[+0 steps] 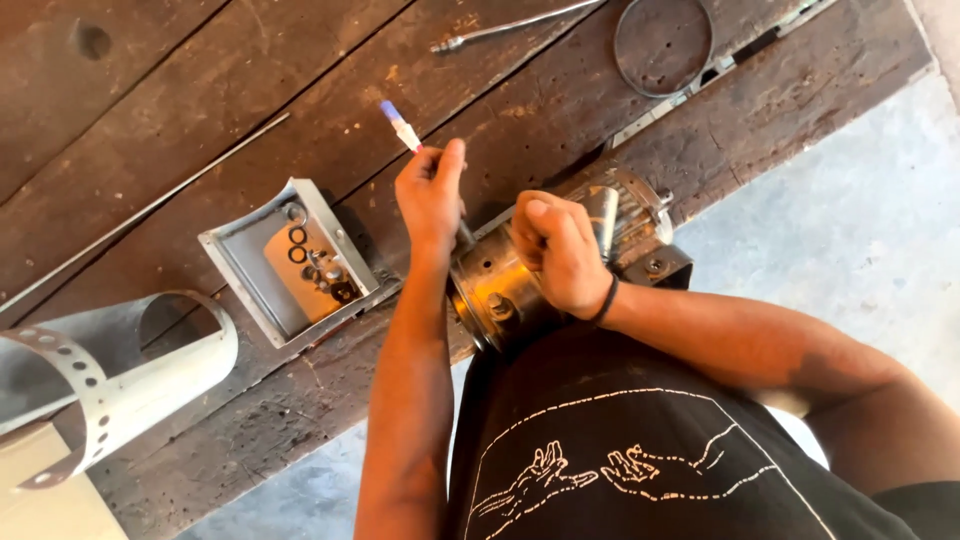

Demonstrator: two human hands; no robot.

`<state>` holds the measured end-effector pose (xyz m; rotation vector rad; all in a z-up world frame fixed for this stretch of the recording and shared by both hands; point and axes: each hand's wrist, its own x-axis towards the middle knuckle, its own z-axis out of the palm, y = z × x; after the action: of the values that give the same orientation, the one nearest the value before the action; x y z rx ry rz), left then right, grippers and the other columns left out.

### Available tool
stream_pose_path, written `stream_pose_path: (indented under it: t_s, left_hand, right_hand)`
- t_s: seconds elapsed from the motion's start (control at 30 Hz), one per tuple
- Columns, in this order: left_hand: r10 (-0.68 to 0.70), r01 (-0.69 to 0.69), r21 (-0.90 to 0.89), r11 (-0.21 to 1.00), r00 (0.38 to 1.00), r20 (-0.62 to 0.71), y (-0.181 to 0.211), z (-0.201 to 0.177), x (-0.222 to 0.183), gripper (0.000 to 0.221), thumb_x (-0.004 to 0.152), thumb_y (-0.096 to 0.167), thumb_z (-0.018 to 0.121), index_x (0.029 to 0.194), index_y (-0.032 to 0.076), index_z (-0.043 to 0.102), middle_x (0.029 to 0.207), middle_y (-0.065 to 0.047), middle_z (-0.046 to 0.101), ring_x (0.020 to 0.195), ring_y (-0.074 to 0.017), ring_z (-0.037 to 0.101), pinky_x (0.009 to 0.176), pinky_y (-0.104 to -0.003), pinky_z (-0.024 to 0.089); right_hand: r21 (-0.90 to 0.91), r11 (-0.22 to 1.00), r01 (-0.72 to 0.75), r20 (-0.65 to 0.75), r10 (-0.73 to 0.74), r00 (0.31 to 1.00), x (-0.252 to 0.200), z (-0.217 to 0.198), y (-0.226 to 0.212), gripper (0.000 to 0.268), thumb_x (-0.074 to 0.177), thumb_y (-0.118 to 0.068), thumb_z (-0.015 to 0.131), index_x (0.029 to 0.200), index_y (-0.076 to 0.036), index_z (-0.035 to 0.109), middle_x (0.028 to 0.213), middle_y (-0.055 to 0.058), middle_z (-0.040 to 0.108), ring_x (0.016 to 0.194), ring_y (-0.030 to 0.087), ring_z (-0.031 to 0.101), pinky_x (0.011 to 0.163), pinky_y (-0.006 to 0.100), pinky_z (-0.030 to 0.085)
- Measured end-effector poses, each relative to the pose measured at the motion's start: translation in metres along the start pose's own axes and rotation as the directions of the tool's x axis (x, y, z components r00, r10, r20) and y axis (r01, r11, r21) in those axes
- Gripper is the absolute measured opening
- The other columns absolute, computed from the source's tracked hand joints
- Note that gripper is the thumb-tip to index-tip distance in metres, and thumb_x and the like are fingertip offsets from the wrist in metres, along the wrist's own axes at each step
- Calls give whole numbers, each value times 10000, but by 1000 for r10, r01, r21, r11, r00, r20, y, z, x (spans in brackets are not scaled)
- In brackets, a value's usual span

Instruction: Disassembling an electric motor by loosening bolts with a wrench and removing the outer housing components.

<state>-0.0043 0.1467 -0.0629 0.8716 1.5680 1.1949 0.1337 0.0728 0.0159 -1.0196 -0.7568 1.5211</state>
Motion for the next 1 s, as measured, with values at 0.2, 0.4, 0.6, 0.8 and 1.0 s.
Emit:
stream_pose_path:
  t_s: [0.2,0.4,0.6,0.8,1.0]
  left_hand:
    - [-37,40,137,990,999,-23,8,7,10,294,864,373,767,725,118,724,355,-71,483,301,-166,565,341,-231,414]
    - [-69,63,278,958,998,10,-1,12,17,296,826,425,741,727,146,742,502,-99,624,379,-242,637,411,-310,496]
    - [-129,131,248,960,991,-24,-9,16,25,268,819,376,737,679,148,719,458,-57,592,324,-178,598,387,-245,476]
    - [-169,171,277,946,985,-31,-13,13,29,285,809,405,720,707,139,727,541,-78,654,363,-215,628,421,-292,518]
    - [-210,208,310,928,977,-26,-10,14,29,289,802,432,715,692,165,729,474,-81,614,356,-210,635,415,-289,534]
  right_hand:
    - [60,996,64,-5,-63,998,3,-9,7,370,987,-262,462,658,-104,401,516,9,239,414,96,204,358,229,199]
    - [118,990,79,37,-83,996,1,-16,5,359,969,-278,457,654,-137,356,532,-17,211,443,79,157,365,240,149]
    - [93,941,326,148,-337,930,-14,-29,12,387,923,-226,443,558,-127,362,460,-24,275,387,67,186,332,212,181]
    - [187,923,336,390,-384,837,-26,-48,-20,427,866,-335,554,547,-63,472,490,71,417,410,220,376,423,323,293]
    - [-199,768,609,822,-208,530,-38,-67,-81,356,1030,-376,462,766,-160,566,978,83,767,1069,340,693,932,431,381]
